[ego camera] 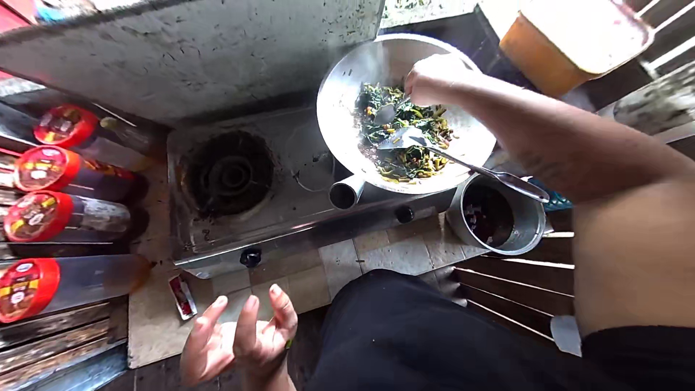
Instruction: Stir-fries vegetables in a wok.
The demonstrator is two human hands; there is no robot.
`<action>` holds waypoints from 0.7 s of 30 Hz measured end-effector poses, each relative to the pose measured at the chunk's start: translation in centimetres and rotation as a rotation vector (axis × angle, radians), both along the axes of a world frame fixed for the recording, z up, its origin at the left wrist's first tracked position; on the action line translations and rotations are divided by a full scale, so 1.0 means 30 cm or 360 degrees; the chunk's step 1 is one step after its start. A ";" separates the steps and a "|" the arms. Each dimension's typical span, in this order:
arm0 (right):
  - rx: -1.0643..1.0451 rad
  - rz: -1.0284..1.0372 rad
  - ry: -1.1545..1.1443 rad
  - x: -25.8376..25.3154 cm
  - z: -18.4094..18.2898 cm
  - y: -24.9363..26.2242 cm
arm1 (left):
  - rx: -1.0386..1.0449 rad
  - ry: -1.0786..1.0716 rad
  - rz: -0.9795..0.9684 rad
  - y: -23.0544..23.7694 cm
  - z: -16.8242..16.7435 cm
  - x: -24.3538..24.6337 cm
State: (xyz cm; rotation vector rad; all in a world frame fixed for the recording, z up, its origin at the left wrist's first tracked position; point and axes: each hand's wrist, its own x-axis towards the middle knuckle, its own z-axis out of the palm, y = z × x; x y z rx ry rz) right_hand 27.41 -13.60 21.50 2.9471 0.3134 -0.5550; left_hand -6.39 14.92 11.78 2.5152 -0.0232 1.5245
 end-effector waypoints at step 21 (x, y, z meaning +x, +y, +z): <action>0.0276 -0.0037 0.0127 0.043 -0.097 -0.008 | -0.0025 0.0043 0.0106 -0.021 -0.029 0.036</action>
